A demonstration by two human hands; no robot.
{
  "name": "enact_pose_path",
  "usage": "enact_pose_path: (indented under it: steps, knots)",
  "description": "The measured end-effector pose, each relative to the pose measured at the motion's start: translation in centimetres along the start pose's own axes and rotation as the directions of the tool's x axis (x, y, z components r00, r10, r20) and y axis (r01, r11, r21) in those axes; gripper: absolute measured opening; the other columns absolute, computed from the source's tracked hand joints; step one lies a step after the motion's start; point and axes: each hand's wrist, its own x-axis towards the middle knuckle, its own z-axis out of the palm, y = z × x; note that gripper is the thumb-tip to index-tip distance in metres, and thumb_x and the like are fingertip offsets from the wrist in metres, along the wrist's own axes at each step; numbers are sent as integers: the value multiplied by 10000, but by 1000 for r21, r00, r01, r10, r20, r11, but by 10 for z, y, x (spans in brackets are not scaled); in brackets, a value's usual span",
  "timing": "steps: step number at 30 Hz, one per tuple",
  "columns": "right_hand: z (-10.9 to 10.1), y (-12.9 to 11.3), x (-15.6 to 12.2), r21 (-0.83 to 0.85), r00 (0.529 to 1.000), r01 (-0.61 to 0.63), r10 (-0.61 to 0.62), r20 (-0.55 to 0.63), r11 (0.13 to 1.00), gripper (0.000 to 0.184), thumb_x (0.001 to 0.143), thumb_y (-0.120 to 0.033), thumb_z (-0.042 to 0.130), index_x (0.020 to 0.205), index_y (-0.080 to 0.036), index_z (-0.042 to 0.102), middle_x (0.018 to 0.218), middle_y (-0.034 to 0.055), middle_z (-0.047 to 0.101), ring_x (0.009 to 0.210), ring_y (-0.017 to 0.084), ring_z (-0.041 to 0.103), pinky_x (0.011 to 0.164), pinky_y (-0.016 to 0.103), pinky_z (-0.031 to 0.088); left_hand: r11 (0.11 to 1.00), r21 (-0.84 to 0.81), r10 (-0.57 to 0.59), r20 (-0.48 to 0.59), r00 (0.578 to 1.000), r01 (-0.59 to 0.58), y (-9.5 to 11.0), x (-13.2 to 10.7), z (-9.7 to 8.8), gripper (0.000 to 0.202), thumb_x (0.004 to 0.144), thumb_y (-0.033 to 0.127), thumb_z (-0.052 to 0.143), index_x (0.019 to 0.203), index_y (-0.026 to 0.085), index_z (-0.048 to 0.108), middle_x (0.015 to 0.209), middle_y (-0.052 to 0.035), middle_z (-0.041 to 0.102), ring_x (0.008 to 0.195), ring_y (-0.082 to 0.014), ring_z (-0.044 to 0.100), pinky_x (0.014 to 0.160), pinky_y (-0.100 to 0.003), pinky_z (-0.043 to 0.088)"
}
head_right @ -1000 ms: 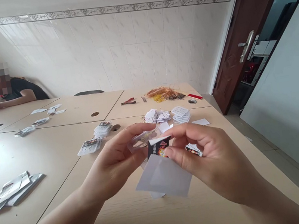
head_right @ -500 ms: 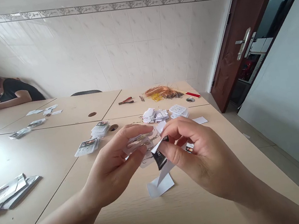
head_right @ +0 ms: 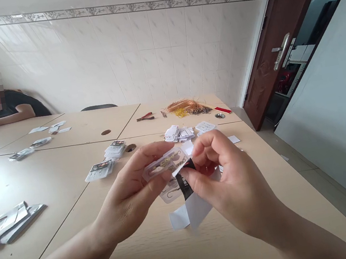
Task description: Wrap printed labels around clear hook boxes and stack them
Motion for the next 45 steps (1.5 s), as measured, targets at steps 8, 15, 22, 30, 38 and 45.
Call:
enact_pose_path:
  steps: [8, 15, 22, 30, 38, 45]
  knots:
    - [0, 2, -3, -63, 976, 216, -213, 45, 974, 157, 932, -183, 642, 893, -333, 668, 720, -103, 664, 640, 58, 599, 586, 104, 496, 990, -130, -50, -27, 998, 46, 1, -1, 1, 122, 1014, 172, 549, 1080, 273, 532, 970, 26, 548, 803, -100, 515, 681, -223, 451]
    - [0, -5, -10, -165, 980, 190, -198, -31, 968, 97, 889, -265, 707, 910, -357, 728, 706, -119, 710, 586, 53, 605, 540, 93, 504, 985, -164, -47, -14, 999, 44, 7, -2, 3, 79, 1026, 306, 589, 1072, 241, 587, 1108, -22, 625, 965, -132, 593, 742, -243, 492]
    - [0, -11, -11, -204, 987, 162, -160, 25, 965, 71, 890, -274, 676, 883, -318, 731, 714, -73, 741, 555, 89, 624, 519, 162, 531, 983, -160, -88, 36, 995, 93, 5, -4, 5, 244, 973, 424, 669, 1069, 214, 588, 996, -44, 673, 876, -182, 669, 746, -324, 541]
    - [0, -9, -17, -153, 999, 49, -51, -10, 987, 46, 866, -266, 701, 844, -283, 663, 640, -50, 641, 504, 99, 578, 437, 165, 478, 989, -136, -61, 29, 998, 64, 7, -5, 6, 131, 1018, 324, 591, 1072, 204, 588, 981, -42, 676, 859, -167, 663, 730, -309, 540]
    - [2, -13, -14, -183, 999, 48, -51, -9, 982, 11, 862, -295, 726, 859, -300, 735, 687, -44, 709, 515, 99, 596, 461, 171, 504, 992, -126, -24, 8, 1000, 25, 8, -4, 7, 68, 1022, 250, 556, 1051, 197, 588, 968, -42, 683, 891, -181, 676, 798, -351, 550]
    - [0, -13, -14, -205, 1000, 31, -31, 3, 978, 39, 865, -315, 736, 889, -312, 767, 670, -39, 723, 512, 111, 608, 450, 173, 505, 992, -127, 19, 32, 999, -14, 8, -7, 7, 74, 1044, 236, 518, 1099, 204, 557, 1013, -43, 672, 927, -186, 692, 785, -346, 558]
